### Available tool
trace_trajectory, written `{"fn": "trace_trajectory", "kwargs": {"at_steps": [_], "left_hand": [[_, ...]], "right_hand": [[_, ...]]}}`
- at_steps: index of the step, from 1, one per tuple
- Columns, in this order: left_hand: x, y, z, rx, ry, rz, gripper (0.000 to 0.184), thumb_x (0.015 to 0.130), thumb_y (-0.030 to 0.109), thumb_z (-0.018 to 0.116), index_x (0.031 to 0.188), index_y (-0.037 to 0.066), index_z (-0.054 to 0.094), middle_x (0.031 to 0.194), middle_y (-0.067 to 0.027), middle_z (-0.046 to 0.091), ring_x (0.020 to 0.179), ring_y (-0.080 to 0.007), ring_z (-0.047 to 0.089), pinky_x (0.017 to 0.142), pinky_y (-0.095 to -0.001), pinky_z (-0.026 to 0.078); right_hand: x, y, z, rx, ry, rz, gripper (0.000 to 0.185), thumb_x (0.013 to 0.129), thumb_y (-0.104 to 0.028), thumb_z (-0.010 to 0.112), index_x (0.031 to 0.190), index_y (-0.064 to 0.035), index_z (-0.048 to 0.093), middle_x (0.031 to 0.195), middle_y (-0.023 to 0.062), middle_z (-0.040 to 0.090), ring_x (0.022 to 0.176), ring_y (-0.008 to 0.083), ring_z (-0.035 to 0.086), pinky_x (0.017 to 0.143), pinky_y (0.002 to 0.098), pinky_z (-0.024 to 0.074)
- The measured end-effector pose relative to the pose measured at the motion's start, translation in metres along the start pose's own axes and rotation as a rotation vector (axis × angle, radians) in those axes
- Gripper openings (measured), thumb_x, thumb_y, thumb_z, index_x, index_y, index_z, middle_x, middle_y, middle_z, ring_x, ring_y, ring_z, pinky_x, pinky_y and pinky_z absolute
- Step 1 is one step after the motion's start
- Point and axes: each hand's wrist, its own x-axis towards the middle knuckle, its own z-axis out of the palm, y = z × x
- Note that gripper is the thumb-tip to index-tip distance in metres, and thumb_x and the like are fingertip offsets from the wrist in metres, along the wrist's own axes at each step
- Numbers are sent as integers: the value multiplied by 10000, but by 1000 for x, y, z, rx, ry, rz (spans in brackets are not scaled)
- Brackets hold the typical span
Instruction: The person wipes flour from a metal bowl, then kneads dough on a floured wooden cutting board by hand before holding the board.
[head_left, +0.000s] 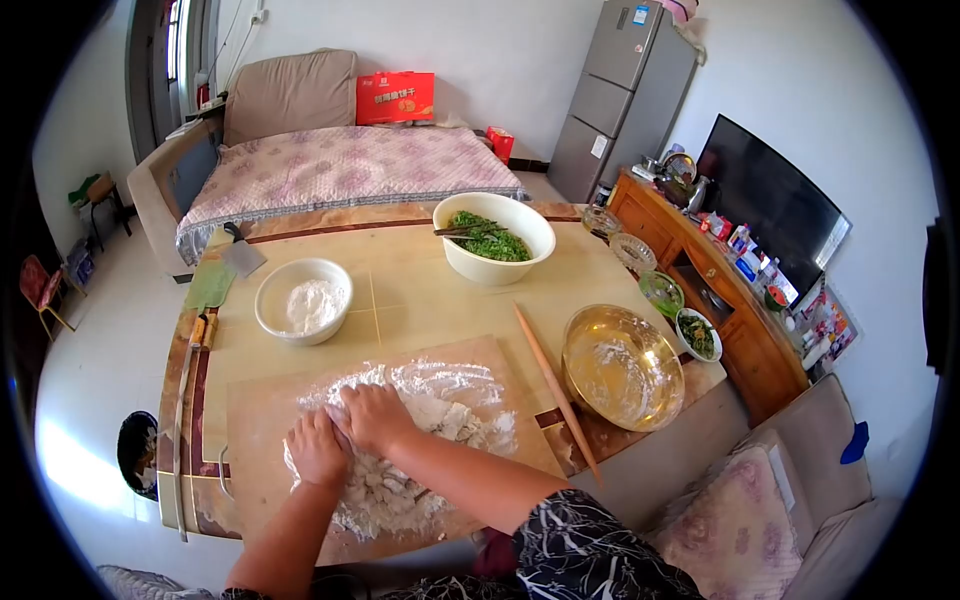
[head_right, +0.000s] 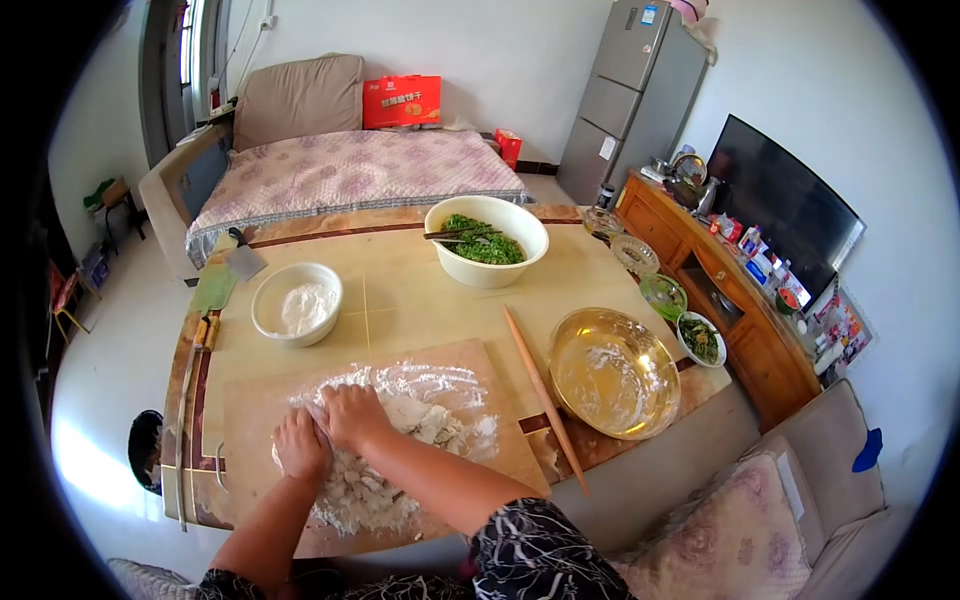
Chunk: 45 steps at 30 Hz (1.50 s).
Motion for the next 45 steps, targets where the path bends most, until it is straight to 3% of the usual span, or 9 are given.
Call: {"fn": "trace_trajectory", "kwargs": {"at_steps": [8,10,12,18,23,28,34,39,45], "left_hand": [[36,-36,27,29,-173,-76,246,879,288,460,919,59,542,865,-126,573,828,-299,562,749,-434,428],[39,-51,15,-811,-423,-549,355,906,368,449,947,38,572,892,-107,592,848,-223,566,779,-393,437],[43,-67,2,-1159,-407,-610,447,916,425,433,1020,22,596,956,-105,611,884,-176,548,809,-344,433],[2,-24,-2,-209,-225,-15,362,918,323,417,1074,52,600,924,-123,613,886,-278,558,870,-408,389],[-39,10,-30,-88,-142,174,347,889,281,413,1102,65,580,983,-130,590,946,-304,526,934,-435,321],[-48,10,-17,104,-4,258,356,867,224,409,1139,22,516,1069,-158,554,1029,-319,489,965,-450,295],[-21,-44,29,127,-19,195,300,865,198,441,1088,19,531,1029,-166,566,973,-327,515,859,-447,372],[30,-29,19,-181,-303,-239,320,904,269,408,906,12,598,855,-202,614,828,-386,565,710,-466,417],[38,-101,78,-559,-317,-282,422,911,355,389,839,-2,601,787,-212,612,733,-351,579,642,-415,427]], "right_hand": [[29,11,19,2,-87,256,305,858,-346,453,892,-55,536,816,155,622,822,341,596,746,476,431],[13,14,13,134,24,121,232,817,-276,528,904,-60,536,856,148,613,838,333,583,759,451,430],[-15,7,-2,193,124,-44,221,792,-247,563,910,-62,535,881,143,598,859,328,567,779,440,422],[-89,-5,-25,267,298,-360,259,750,-194,607,948,-52,520,1004,151,515,965,345,486,877,439,366],[-80,-17,-26,486,358,-107,259,802,-239,568,959,-36,531,1026,159,515,1006,347,472,926,454,322],[-72,-15,-2,8,191,-108,405,857,-373,447,999,-13,568,1049,166,534,1073,328,446,1032,497,195],[-22,0,-1,-65,25,-27,364,862,-358,434,810,-51,623,880,138,624,928,291,549,836,415,355],[19,10,0,13,-143,136,421,868,-386,414,755,-55,648,830,149,643,843,290,591,826,406,375],[13,5,5,77,-77,246,377,849,-350,449,776,-39,649,834,153,644,844,290,594,826,411,378]]}}
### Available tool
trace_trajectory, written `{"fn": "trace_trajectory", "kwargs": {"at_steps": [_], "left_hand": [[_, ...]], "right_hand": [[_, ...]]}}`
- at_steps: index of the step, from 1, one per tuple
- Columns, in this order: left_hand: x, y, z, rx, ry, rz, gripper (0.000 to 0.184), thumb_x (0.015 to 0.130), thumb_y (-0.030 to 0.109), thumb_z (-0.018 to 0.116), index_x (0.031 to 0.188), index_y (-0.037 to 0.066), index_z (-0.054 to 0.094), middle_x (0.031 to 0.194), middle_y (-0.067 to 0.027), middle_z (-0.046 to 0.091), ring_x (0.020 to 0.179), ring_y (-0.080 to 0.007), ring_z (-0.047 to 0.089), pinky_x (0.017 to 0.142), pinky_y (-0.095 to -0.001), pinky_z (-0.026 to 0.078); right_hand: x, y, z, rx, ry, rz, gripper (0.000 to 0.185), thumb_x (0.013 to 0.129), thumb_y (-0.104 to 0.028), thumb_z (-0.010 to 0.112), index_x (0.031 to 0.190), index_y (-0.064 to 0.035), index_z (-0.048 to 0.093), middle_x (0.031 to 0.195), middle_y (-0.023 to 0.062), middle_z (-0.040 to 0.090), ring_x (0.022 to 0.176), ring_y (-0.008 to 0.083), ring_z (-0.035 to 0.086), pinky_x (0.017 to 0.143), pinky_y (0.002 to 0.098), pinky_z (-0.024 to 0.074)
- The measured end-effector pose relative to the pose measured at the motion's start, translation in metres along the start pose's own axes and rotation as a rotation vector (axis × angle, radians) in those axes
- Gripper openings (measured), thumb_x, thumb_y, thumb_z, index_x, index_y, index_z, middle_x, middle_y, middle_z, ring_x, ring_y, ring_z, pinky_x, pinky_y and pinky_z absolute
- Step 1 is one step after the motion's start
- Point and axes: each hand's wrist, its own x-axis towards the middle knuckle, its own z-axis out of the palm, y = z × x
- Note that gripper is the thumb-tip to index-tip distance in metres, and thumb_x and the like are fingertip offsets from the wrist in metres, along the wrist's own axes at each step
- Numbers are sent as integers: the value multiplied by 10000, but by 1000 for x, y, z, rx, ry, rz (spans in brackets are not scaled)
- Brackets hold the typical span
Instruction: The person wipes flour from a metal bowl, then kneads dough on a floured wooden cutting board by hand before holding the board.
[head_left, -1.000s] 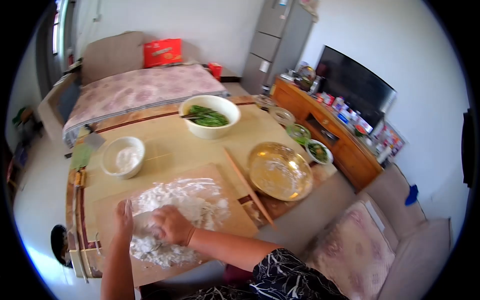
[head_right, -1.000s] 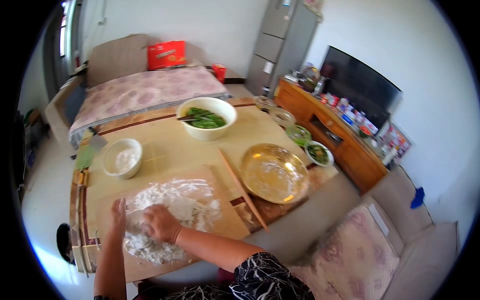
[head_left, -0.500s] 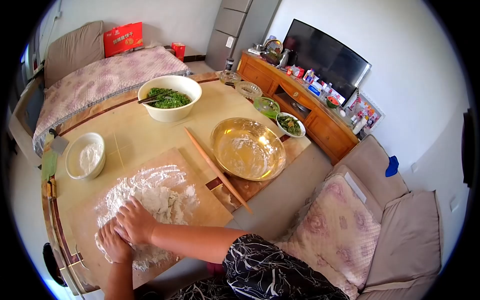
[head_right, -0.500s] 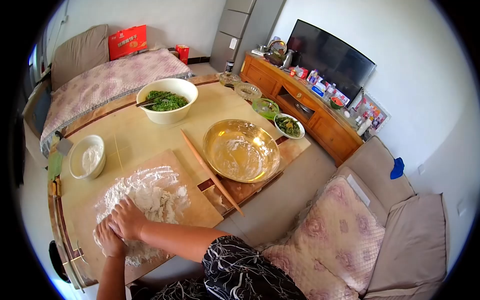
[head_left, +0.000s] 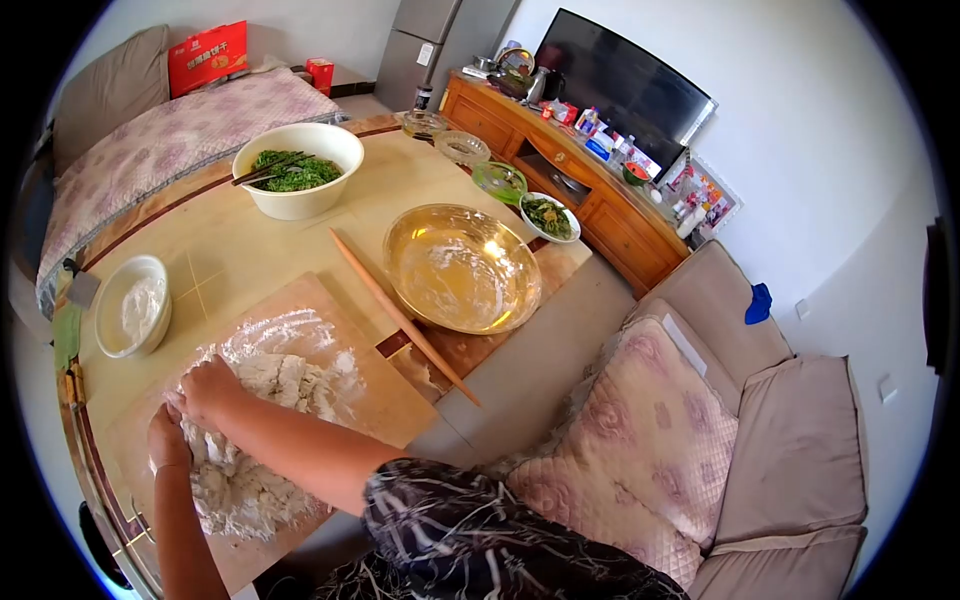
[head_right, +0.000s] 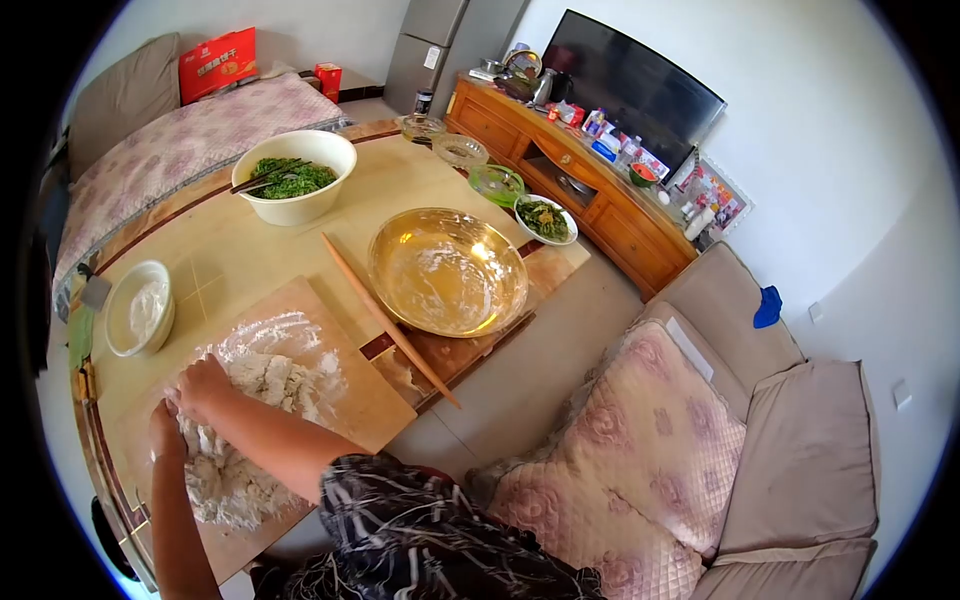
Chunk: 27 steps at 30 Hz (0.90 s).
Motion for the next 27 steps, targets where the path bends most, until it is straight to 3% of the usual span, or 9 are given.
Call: {"fn": "trace_trajectory", "kwargs": {"at_steps": [4,6,11,17,18,19,22,24,27], "left_hand": [[-22,65,-38,-135,-192,-258,418,913,344,386,847,-6,604,810,-195,620,724,-299,577,641,-380,428],[-36,50,-30,212,-35,214,347,898,292,436,861,-1,617,843,-174,631,743,-279,594,652,-360,447],[-109,116,16,350,110,488,249,827,179,496,988,66,649,908,-136,635,891,-305,548,883,-442,359],[-152,151,22,577,47,341,422,748,103,483,1165,47,515,1186,-163,506,1133,-305,438,960,-505,257],[-152,158,-29,743,-203,90,397,725,103,490,1113,24,526,1159,-183,502,1127,-314,434,964,-494,266],[-142,131,18,674,292,514,324,698,96,492,1006,11,544,1028,-184,533,1028,-324,473,898,-471,315],[-131,132,-18,519,-80,212,210,706,104,482,891,27,544,894,-177,541,915,-328,498,842,-482,333],[-123,113,-9,529,282,381,118,754,114,467,837,57,527,836,-153,541,839,-323,500,798,-439,345],[-106,116,-20,451,259,302,147,823,184,473,795,61,549,785,-121,563,828,-293,528,799,-417,356]], "right_hand": [[-42,0,-7,115,238,-231,248,796,-270,529,777,-39,618,835,137,610,850,295,543,831,413,368],[-75,-2,-13,167,320,-336,202,776,-244,550,777,-50,605,850,125,591,851,290,525,830,414,365],[-109,37,-22,180,449,-630,144,734,-146,584,848,-62,559,909,105,550,852,286,517,792,427,390],[-130,41,-28,-204,266,-512,526,817,-283,549,1266,-27,450,1264,202,454,1223,320,393,1041,444,257],[-114,12,5,-1,203,-486,514,813,-281,541,1247,-18,460,1274,214,438,1231,358,366,1047,482,229],[-110,50,5,99,330,-520,459,816,-234,515,1218,-14,485,1271,214,441,1222,385,363,1045,521,207],[-87,29,13,-107,268,-563,391,815,-226,455,1118,6,538,1189,208,507,1153,382,430,1020,539,237],[-69,14,9,-159,318,-526,299,837,-204,409,1009,-16,566,1030,180,567,1016,368,505,966,526,297],[-39,13,10,-103,337,-571,218,843,-185,412,887,-22,550,921,178,563,883,370,518,836,480,362]]}}
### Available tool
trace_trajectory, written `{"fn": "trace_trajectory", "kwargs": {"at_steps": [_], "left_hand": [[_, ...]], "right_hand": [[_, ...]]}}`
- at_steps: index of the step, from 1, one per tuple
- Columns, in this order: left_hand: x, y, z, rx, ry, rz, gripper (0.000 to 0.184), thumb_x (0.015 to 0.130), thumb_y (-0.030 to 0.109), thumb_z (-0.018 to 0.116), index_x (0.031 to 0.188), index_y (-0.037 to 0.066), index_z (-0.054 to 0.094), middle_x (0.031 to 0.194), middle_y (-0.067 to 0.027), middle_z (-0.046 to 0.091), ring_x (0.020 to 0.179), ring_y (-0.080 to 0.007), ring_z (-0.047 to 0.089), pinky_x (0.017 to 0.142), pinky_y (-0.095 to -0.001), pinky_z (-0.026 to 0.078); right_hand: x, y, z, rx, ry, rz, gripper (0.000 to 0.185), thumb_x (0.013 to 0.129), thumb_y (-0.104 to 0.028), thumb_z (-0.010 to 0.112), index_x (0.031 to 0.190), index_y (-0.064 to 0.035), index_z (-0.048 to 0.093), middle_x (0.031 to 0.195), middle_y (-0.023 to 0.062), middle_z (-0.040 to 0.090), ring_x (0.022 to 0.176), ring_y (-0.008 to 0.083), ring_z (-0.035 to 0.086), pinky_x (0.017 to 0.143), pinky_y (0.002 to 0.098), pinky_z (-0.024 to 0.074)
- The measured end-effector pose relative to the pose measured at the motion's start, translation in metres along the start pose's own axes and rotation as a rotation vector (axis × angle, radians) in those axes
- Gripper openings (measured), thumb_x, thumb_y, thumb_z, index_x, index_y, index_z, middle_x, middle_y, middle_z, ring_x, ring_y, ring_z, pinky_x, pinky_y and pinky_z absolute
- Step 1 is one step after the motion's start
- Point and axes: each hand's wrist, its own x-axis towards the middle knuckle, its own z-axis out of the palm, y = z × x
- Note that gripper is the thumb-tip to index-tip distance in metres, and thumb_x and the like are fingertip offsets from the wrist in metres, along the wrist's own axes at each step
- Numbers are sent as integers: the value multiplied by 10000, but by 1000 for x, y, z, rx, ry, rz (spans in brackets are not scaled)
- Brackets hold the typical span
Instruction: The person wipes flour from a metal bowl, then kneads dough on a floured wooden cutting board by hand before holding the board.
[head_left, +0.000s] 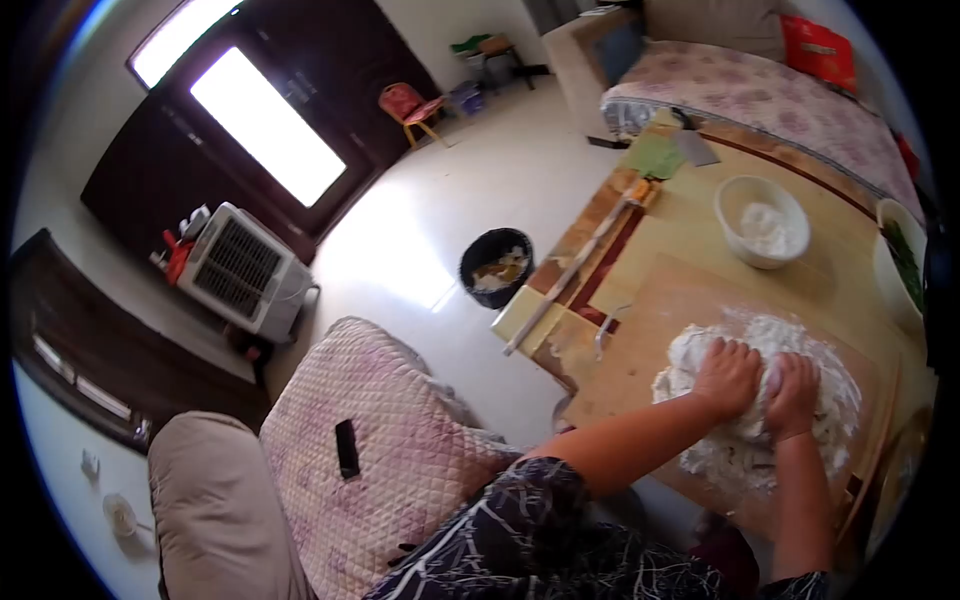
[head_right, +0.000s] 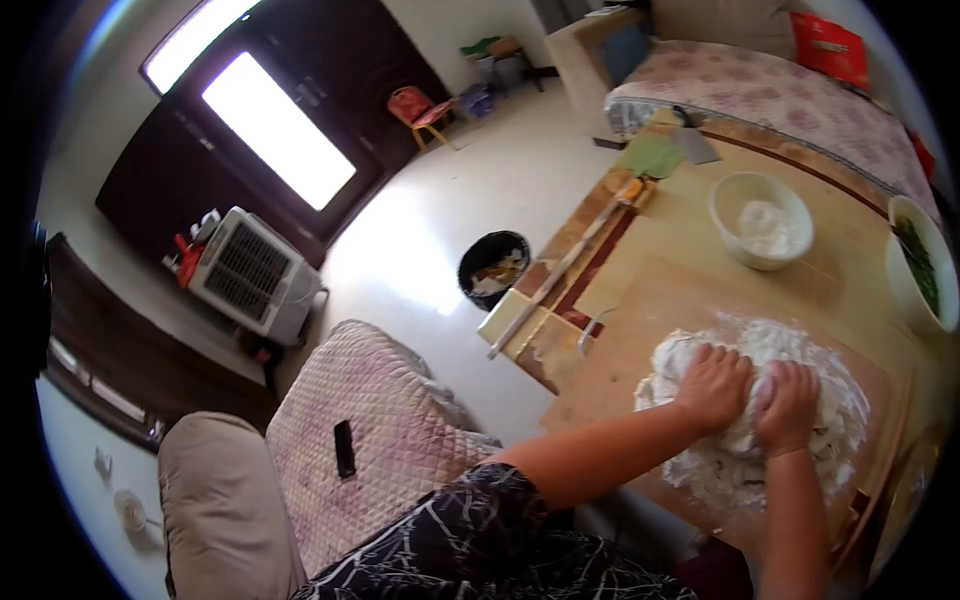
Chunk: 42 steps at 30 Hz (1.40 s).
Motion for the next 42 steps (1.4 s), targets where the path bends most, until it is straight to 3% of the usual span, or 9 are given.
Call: {"fn": "trace_trajectory", "kwargs": {"at_steps": [12,14,20,21,24,26,31,36,42], "left_hand": [[37,6,15,80,-86,-174,398,909,320,390,708,81,636,739,-132,640,735,-296,599,791,-410,395],[34,16,-17,-79,-332,-259,373,899,340,413,768,69,633,804,-135,645,776,-303,601,805,-410,397],[-11,17,-19,-37,57,74,315,866,314,483,1039,77,596,976,-107,594,1051,-264,504,988,-436,277],[-14,24,-35,-17,-283,-10,355,863,314,484,1133,96,559,1038,-103,564,1118,-241,449,1034,-457,204],[-33,33,-46,-34,-472,-42,391,853,303,482,1162,69,527,1091,-124,549,1118,-262,453,1039,-464,202],[-57,26,-13,72,-45,121,429,834,273,477,1182,23,504,1090,-157,548,1116,-289,458,1044,-480,201],[-63,24,-1,105,187,247,494,801,236,475,1212,-38,464,1099,-205,535,1112,-336,465,1033,-510,211],[-25,16,-7,134,-57,130,103,762,200,484,735,109,523,745,-85,564,756,-249,536,776,-446,339],[16,-3,11,224,6,77,240,833,220,475,639,110,564,640,-95,590,639,-278,573,709,-425,422]], "right_hand": [[8,43,3,43,-128,198,206,836,-182,460,752,-5,525,780,187,557,790,379,509,715,452,374],[-3,15,-38,254,-100,173,203,835,-176,477,755,9,506,804,188,533,811,360,494,757,444,370],[-49,-32,-79,111,70,-121,161,827,-157,493,768,-8,515,826,161,516,809,369,473,802,466,354],[-54,-30,-79,113,-5,-103,168,819,-174,493,809,-9,522,884,163,526,858,380,477,834,480,345],[-51,-35,-78,27,-18,-95,248,808,-222,474,919,-7,526,1019,173,525,985,392,469,915,510,309],[-49,-35,-72,-63,48,-104,317,805,-253,453,987,-3,524,1096,181,514,1062,394,457,964,527,282],[-56,-22,-50,-182,-37,-128,455,826,-309,352,1122,7,492,1204,196,471,1176,392,399,1016,549,229],[-27,-12,-39,-16,22,-51,358,701,-245,487,965,-8,537,963,177,546,966,355,496,921,507,322],[11,15,-17,-33,40,115,156,710,-239,537,683,-89,566,715,115,598,746,303,556,729,436,388]]}}
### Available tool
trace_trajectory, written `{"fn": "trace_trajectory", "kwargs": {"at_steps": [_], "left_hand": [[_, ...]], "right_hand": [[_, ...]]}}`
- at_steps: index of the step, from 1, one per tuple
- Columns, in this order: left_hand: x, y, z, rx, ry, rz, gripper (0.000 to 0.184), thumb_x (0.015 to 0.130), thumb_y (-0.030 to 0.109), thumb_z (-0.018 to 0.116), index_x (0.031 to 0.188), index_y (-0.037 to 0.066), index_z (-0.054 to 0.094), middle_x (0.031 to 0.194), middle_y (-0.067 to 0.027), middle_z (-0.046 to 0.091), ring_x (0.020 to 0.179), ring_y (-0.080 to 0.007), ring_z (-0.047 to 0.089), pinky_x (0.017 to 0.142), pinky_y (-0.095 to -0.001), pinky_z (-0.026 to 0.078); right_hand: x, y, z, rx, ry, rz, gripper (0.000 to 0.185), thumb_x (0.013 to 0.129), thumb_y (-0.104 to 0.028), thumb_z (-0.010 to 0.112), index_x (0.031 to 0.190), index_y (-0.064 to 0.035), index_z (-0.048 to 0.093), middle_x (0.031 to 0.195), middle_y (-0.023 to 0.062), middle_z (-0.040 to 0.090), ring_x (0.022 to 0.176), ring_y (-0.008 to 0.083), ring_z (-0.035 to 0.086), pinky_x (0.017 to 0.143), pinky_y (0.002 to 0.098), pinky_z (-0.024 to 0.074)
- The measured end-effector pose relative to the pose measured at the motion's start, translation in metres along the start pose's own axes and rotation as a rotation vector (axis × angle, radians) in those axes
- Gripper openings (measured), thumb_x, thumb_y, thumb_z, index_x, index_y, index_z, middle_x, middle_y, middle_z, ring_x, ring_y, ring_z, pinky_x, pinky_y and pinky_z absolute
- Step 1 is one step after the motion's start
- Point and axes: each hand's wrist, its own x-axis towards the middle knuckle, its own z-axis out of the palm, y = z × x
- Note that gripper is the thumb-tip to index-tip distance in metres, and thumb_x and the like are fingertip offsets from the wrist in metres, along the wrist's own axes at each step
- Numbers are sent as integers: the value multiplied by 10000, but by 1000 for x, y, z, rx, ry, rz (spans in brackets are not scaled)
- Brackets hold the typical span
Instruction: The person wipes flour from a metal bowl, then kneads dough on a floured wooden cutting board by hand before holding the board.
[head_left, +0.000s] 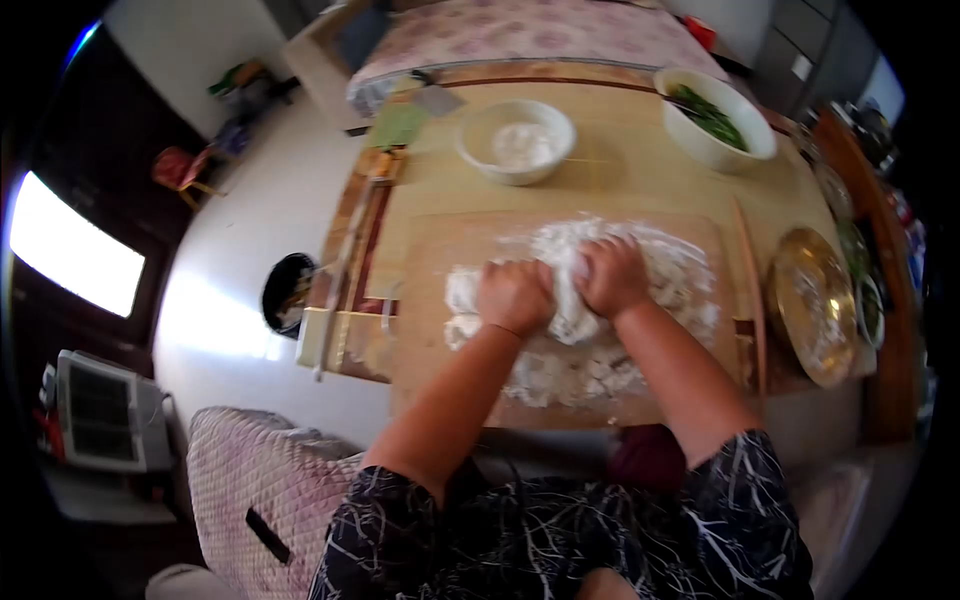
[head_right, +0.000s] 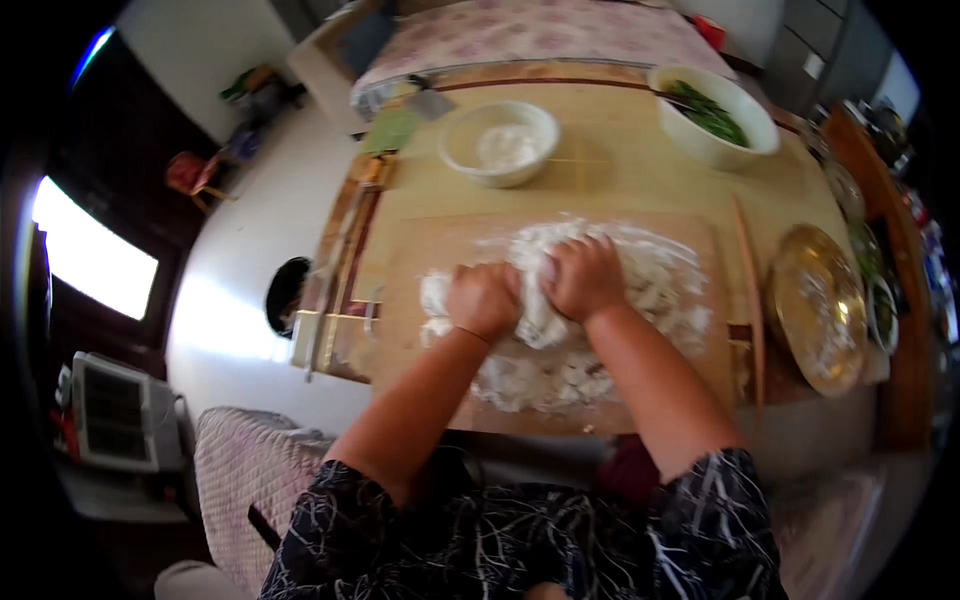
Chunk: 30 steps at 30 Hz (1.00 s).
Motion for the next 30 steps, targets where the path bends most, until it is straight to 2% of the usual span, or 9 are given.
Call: {"fn": "trace_trajectory", "kwargs": {"at_steps": [7,8,11,15,18,20,23,25,30], "left_hand": [[21,-21,-6,-132,-338,-35,258,908,236,445,871,43,613,887,-148,629,822,-310,591,765,-392,440],[16,-20,-23,-739,-251,-339,262,928,223,452,944,15,613,913,-130,630,891,-260,586,825,-353,437],[9,-68,-31,-904,-34,-178,248,936,217,468,1073,41,575,1002,-96,594,946,-178,547,837,-319,434],[-29,-146,14,-626,-23,-146,359,962,279,363,1227,77,499,1252,-156,475,1197,-267,417,1007,-365,306],[-36,-133,1,-158,-385,-267,540,959,429,144,1390,144,301,1462,-57,240,1384,-213,67,1097,-428,7],[-30,-122,7,-254,-403,-287,532,961,429,153,1394,151,286,1458,-57,248,1381,-218,83,1097,-425,23],[-30,-115,20,-554,-417,-439,594,939,504,200,1389,124,279,1391,-97,350,1322,-262,230,1089,-401,152],[-28,-68,8,-1584,-405,-671,548,945,461,296,1355,99,332,1377,-126,344,1319,-253,226,1083,-386,125],[-30,-21,-4,-1623,-316,-503,503,941,403,356,1320,73,360,1271,-111,423,1188,-223,378,1027,-358,270]], "right_hand": [[6,6,-3,55,-146,141,223,814,-258,506,804,-68,623,786,119,631,813,298,573,785,415,404],[2,8,-14,187,-64,97,217,827,-245,519,867,-57,619,830,129,630,841,299,573,812,411,400],[-7,22,-65,285,87,89,267,867,-235,532,1002,-14,594,977,168,613,926,304,567,833,405,423],[-63,96,-62,233,182,356,323,890,-255,490,1117,-33,552,1060,180,588,1005,314,545,892,422,404],[-96,108,-39,-127,79,431,393,917,-339,417,1171,-60,526,1141,177,557,1097,333,496,979,467,318],[-107,112,-20,-135,-71,447,502,930,-453,305,1196,-77,506,1219,164,516,1196,361,409,1035,542,178],[-89,94,-14,137,-59,525,492,931,-439,333,1216,-65,478,1232,176,502,1178,382,414,1025,488,245],[-78,73,-12,345,-21,608,477,924,-397,411,1218,-23,455,1214,200,507,1162,353,443,1002,397,309],[-53,37,-24,859,103,688,478,856,-278,589,1191,35,453,1132,197,529,1086,249,499,949,329,367]]}}
